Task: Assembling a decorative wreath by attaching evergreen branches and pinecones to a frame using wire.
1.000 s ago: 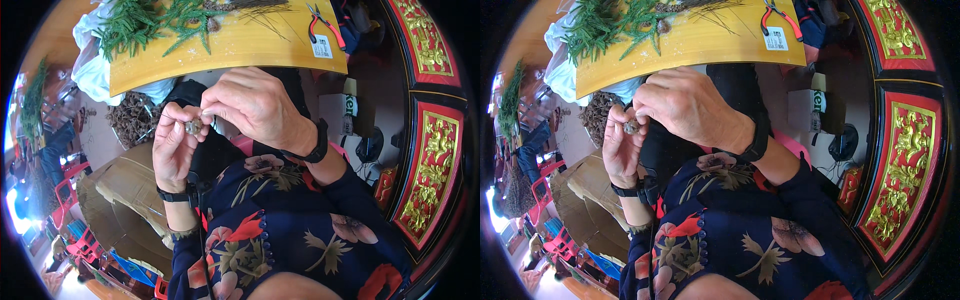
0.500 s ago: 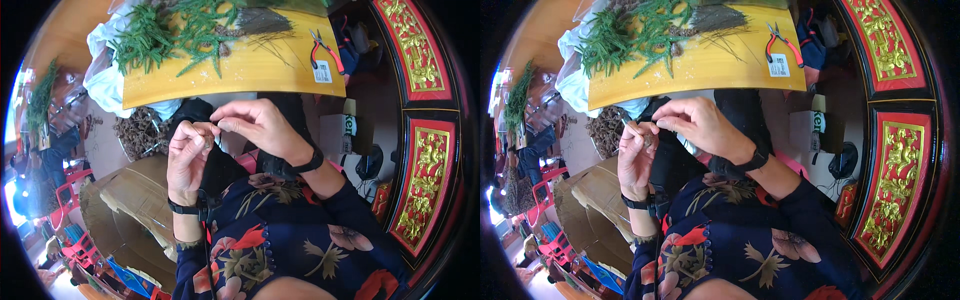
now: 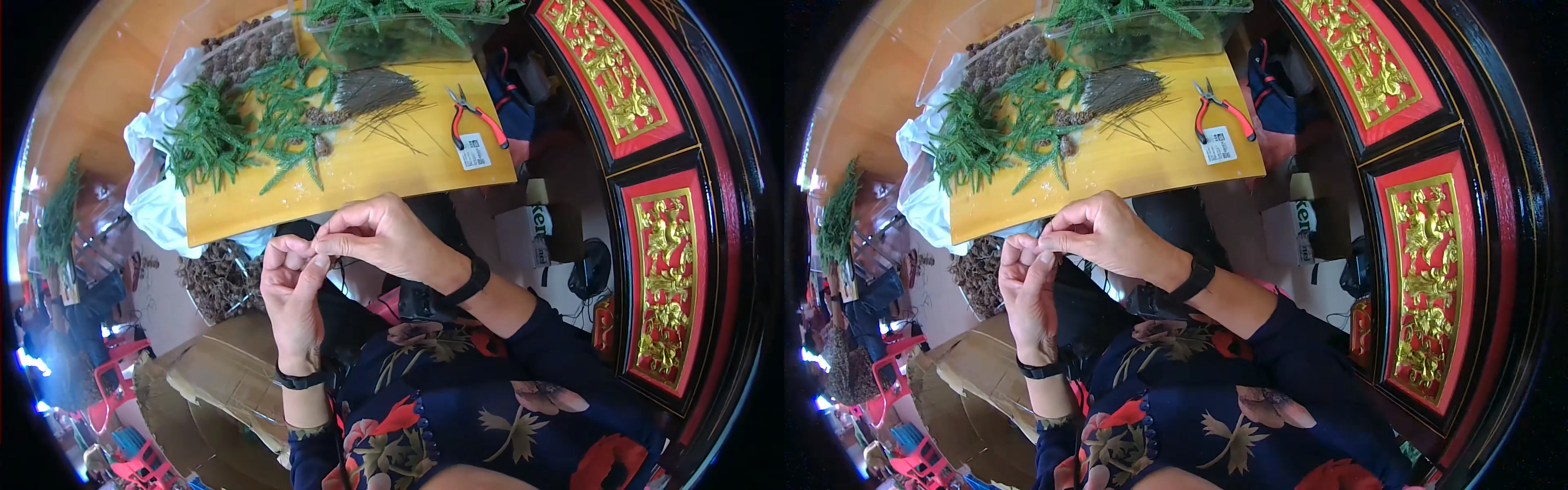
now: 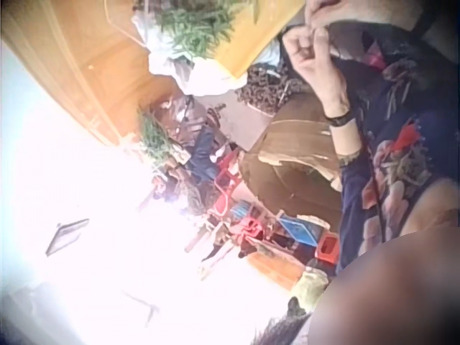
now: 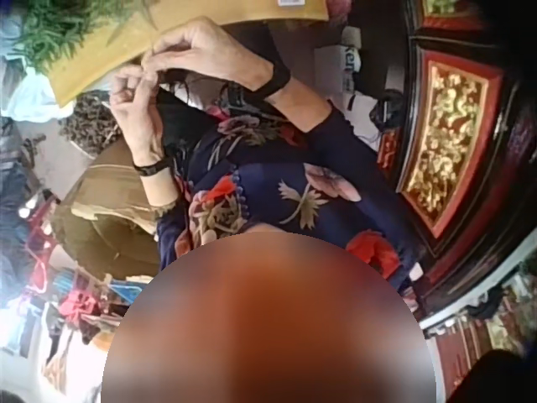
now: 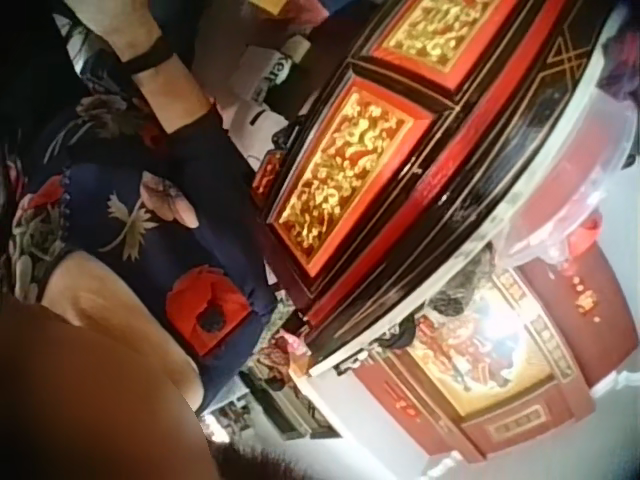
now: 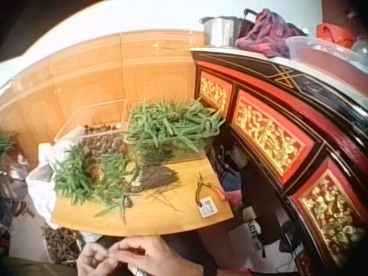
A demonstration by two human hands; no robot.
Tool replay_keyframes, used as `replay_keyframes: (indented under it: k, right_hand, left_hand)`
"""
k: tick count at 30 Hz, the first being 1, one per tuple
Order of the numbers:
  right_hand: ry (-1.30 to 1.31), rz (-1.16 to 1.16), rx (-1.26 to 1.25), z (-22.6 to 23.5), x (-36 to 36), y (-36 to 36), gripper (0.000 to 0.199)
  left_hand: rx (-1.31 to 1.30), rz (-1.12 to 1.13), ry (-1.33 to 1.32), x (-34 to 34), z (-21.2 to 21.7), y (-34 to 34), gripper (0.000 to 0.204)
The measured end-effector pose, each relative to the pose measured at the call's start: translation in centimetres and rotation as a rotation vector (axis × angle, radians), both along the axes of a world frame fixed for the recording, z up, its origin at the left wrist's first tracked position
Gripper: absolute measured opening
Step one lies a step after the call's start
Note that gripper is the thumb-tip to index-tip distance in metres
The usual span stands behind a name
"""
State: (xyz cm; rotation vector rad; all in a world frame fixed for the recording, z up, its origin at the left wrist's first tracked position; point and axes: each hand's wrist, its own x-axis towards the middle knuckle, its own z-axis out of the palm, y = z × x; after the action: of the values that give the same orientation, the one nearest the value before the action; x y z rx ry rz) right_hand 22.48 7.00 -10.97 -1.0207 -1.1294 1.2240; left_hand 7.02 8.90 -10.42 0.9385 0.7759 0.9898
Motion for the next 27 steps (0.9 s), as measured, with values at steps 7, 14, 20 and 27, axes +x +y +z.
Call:
replay_keyframes:
  k: [7, 14, 20, 27]
  right_hand:
    - [-0.061, -0.098, -0.055, -0.3, 0.1, -0.4, 0.009]
    - [-0.096, -0.092, -0.019, -0.2, 0.1, -0.2, 0.009]
    - [-0.107, -0.088, 0.017, -0.7, 0.1, -0.2, 0.01]
    - [-0.276, -0.093, 0.106, -0.5, -0.1, -0.3, 0.011]
  left_hand:
    - [-0.124, -0.229, 0.119, 0.1, -0.2, 0.6, 0.008]
    - [-0.3, -0.292, -0.017, -0.1, -0.1, 0.8, 0.017]
    - [-0.342, -0.311, -0.129, -0.8, -0.6, 1.2, 0.018]
    - [-0.295, -0.311, -0.016, -0.9, -0.6, 1.1, 0.016]
